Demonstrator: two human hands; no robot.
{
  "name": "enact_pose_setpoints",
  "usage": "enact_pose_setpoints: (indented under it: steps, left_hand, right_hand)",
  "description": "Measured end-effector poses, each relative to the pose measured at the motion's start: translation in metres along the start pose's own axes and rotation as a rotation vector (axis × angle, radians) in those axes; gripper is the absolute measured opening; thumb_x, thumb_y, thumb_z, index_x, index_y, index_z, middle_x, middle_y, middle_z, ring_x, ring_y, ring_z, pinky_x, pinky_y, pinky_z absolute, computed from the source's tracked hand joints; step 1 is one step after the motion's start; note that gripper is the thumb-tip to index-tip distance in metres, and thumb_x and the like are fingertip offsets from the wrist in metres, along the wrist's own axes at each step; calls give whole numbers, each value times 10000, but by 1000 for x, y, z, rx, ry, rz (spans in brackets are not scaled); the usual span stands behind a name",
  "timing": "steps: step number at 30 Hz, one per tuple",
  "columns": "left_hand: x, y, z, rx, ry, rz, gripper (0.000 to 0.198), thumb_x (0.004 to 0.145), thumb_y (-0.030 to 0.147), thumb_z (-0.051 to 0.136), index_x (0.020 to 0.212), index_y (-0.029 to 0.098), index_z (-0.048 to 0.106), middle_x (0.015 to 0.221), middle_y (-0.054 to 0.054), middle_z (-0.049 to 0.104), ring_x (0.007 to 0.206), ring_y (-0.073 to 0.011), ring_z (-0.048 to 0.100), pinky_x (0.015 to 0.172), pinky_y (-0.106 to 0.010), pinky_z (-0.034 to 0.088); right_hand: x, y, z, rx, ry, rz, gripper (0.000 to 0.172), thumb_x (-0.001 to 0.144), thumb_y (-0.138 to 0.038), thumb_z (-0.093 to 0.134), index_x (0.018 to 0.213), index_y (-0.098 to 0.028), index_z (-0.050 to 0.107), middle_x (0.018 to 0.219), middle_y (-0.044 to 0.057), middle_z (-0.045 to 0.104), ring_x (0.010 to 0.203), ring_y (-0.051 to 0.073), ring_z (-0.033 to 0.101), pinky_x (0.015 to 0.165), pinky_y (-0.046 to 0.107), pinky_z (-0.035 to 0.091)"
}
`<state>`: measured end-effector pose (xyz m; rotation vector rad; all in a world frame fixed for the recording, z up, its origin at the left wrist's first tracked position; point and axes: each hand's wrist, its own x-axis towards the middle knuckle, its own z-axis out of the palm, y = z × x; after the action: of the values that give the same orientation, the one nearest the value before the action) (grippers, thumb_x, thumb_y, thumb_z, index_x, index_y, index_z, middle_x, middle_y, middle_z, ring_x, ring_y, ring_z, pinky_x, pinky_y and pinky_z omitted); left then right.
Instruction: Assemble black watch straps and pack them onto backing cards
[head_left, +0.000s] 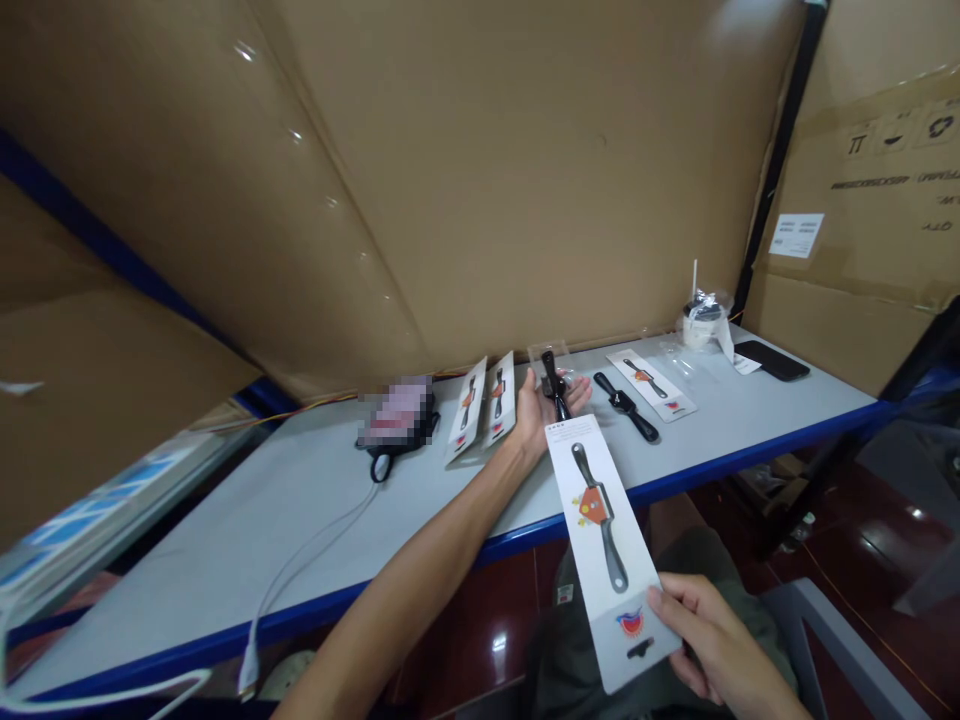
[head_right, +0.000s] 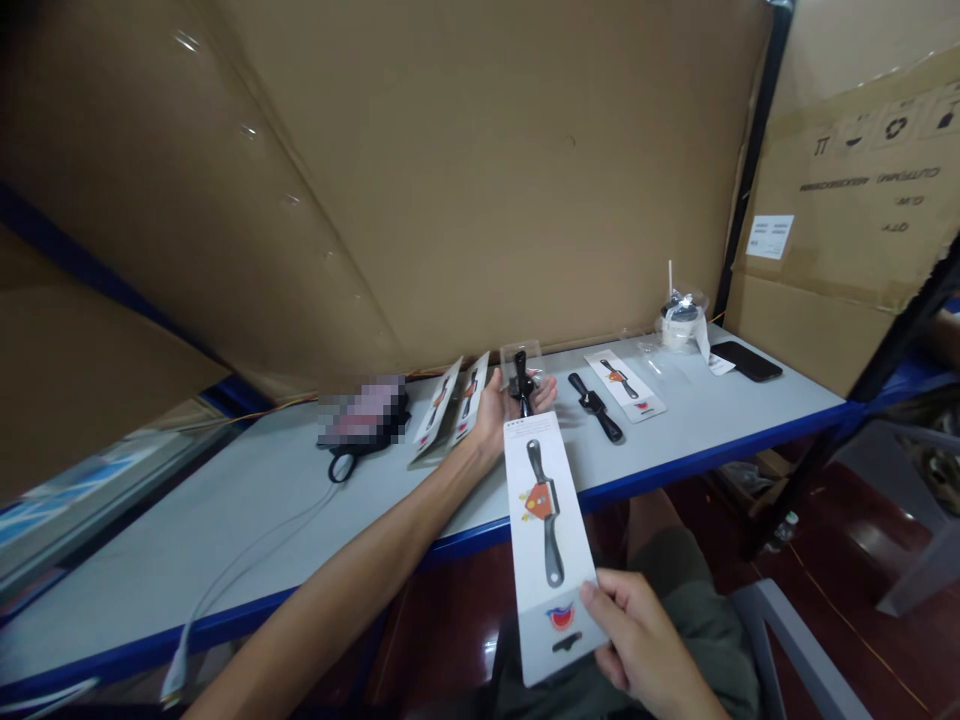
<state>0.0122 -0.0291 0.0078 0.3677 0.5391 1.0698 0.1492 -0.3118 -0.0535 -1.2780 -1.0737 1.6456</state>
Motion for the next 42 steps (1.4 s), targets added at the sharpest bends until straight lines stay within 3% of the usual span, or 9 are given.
enact_pose_setpoints:
  steps: [6,10,12,17,22,28,36,42]
  left_hand:
    - [0,-2,-4,44,-36,1,547,998,600,375,1009,132,659,913,-157,747,860,-283,750,817,-477,626]
    - [-3,0,-4,80,-47,-1,616,996,604,366,1161,89,662,926,-170,763,793,-280,754,743,-438,633]
    - [-4,1,-4,88,-42,-10,651,1003,590,347,1248,60,636,945,-183,767,792,-283,756,728,-429,633]
    - [-5,2,-2,67,-19,-2,682,1021,565,304,1360,38,573,924,-175,773,789,-278,757,731,-418,634]
    - [-7,0,-1,96,-28,-36,684,1015,587,307,1373,66,569,885,-150,773,749,-270,755,702,-403,634]
    - [-10,1,1,118,-62,-36,640,1011,585,331,1224,68,643,868,-151,772,693,-248,744,645,-363,622]
    - [-7,2,0,143,-107,-35,674,1017,578,287,1237,59,655,917,-168,768,793,-280,754,780,-425,618]
    - [-7,4,0,184,-121,-39,668,1005,595,315,1193,65,676,924,-179,766,793,-290,752,761,-440,617]
  right_hand:
    - [39,-30,16,163,41,-137,619,752,-774,675,889,-175,595,482,-117,365,362,25,180,332,176,143]
    - [75,-51,16,242,144,-257,544,729,-684,747,842,-191,547,451,-142,310,363,23,171,329,162,145]
    - [84,-58,17,307,222,-330,515,728,-613,775,926,-184,570,460,-138,357,357,33,231,326,160,209]
    - [80,-58,24,355,334,-492,619,721,-431,817,1226,-186,557,693,-30,628,568,145,598,393,202,448]
    - [82,-46,23,214,436,-542,559,757,-408,793,1199,-196,525,706,-24,660,557,148,623,421,208,481]
    - [93,-49,20,96,446,-550,483,799,-417,741,1174,-221,509,732,-40,636,517,122,591,351,169,392]
    - [117,-85,16,-6,411,-533,471,751,-398,704,1118,-227,464,673,-76,633,399,109,538,312,185,396]
    - [127,-98,6,150,184,-424,484,681,-423,733,1002,-234,425,611,-67,666,365,118,540,320,188,390]
